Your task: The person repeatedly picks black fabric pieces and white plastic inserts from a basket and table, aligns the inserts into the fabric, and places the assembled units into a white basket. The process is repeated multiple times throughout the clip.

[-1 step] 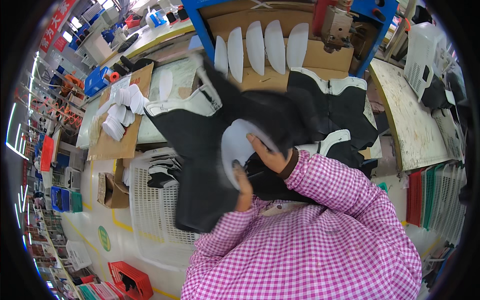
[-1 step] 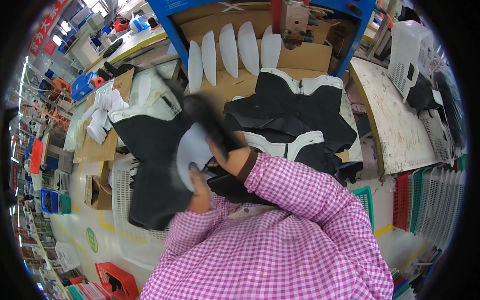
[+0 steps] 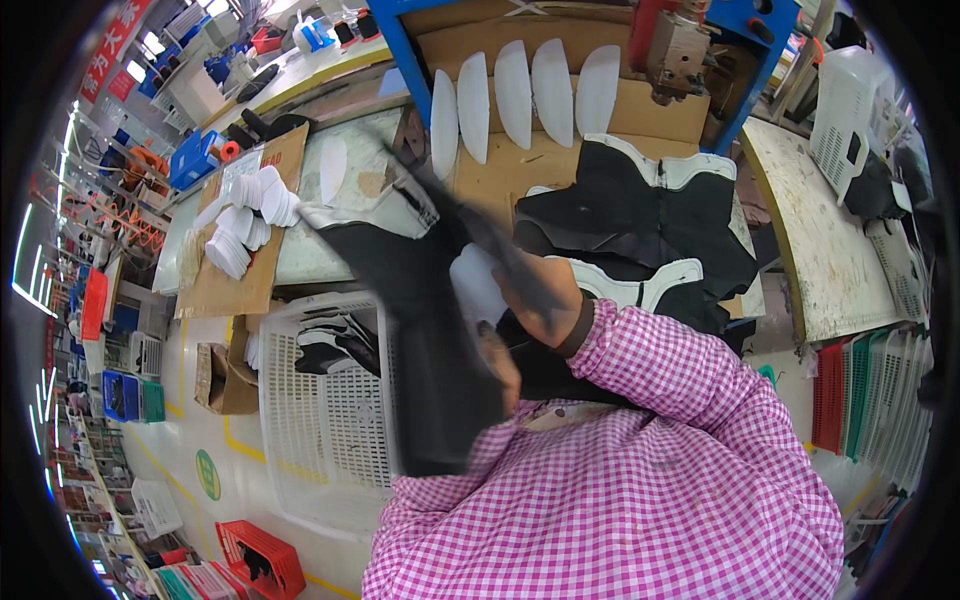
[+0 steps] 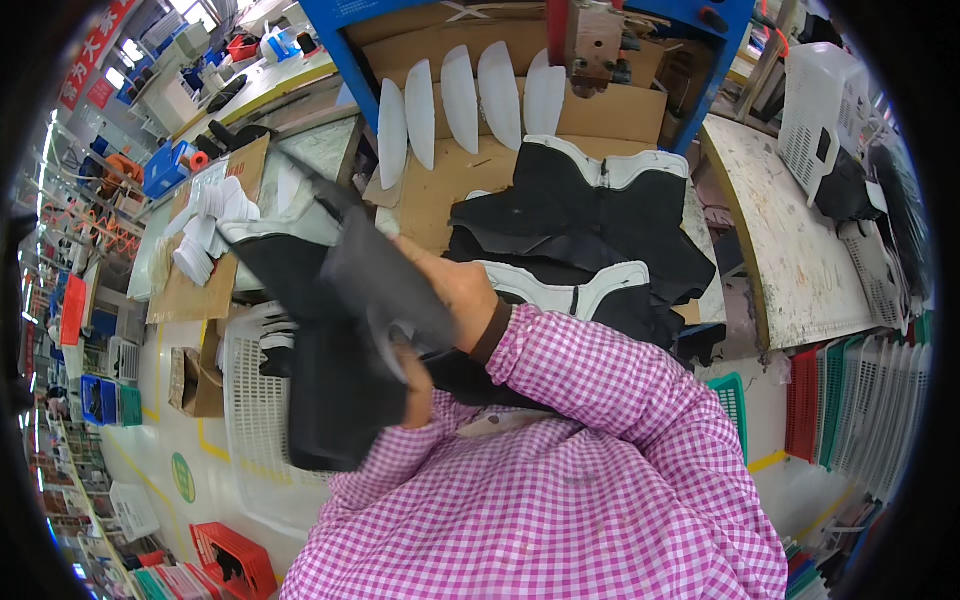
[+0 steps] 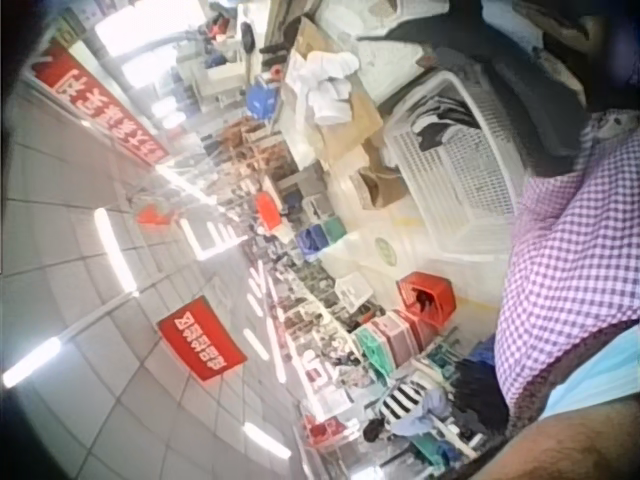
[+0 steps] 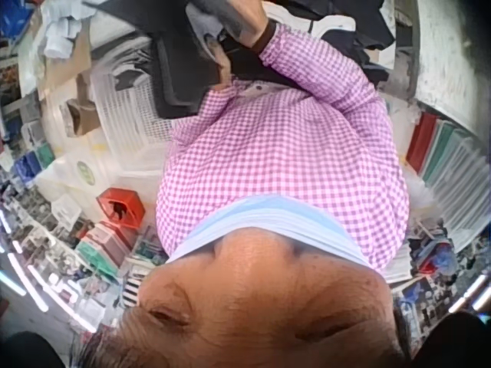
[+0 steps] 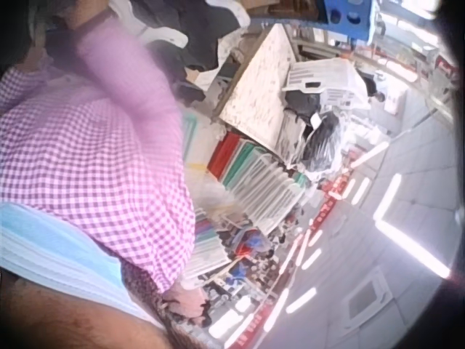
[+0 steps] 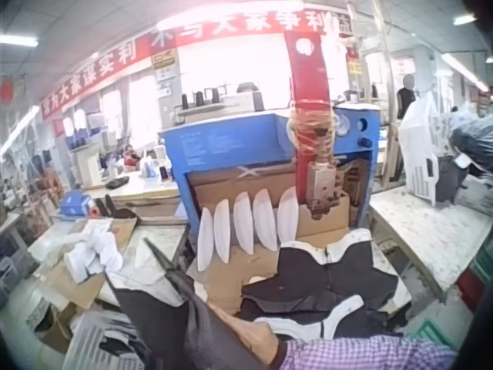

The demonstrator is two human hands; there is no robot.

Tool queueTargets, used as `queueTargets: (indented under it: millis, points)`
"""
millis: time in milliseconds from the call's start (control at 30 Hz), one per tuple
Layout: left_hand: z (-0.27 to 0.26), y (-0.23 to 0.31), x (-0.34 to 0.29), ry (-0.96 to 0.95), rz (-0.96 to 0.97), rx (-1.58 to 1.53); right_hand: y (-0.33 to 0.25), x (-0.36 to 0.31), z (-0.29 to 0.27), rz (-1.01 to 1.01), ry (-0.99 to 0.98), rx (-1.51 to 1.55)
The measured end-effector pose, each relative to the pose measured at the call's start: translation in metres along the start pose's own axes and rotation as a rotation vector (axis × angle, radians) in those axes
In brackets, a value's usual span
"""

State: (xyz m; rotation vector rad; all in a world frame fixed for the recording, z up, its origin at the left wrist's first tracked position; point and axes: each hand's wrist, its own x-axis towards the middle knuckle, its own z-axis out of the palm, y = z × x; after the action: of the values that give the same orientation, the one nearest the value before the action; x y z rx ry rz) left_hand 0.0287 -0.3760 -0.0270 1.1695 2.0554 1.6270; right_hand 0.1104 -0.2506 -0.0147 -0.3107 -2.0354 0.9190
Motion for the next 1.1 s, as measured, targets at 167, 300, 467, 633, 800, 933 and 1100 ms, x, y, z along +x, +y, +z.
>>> queueTargets:
  millis: [167,300,467,633,800,933,1100]
  points:
    - [0.003,-0.001,0.009,-0.020,0.072,-0.079,-0.004,0.018,-0.004,-0.201,-0.110,-0.144]
    - [-0.005,-0.005,0.013,0.005,0.053,-0.131,-0.009,0.016,0.000,-0.023,-0.196,0.149]
    - [-0.010,-0.015,0.007,-0.051,0.110,-0.040,-0.009,0.011,0.015,-0.269,-0.271,-0.427]
    - [-0.082,-0.032,0.011,-0.233,0.520,0.553,0.003,0.020,0.003,0.101,-0.104,0.044]
    - [-0.191,-0.021,-0.001,0.271,-0.272,-0.386,-0.011,0.037,0.007,-0.236,-0.033,-0.100]
    - [-0.197,-0.016,-0.032,0.021,-0.095,-0.930,-0.044,0.037,0.048,-0.706,-0.320,-0.634]
    - [-0.233,-0.039,-0.065,0.192,-0.003,0.175,-0.066,0.024,0.084,-0.662,-0.543,-0.540]
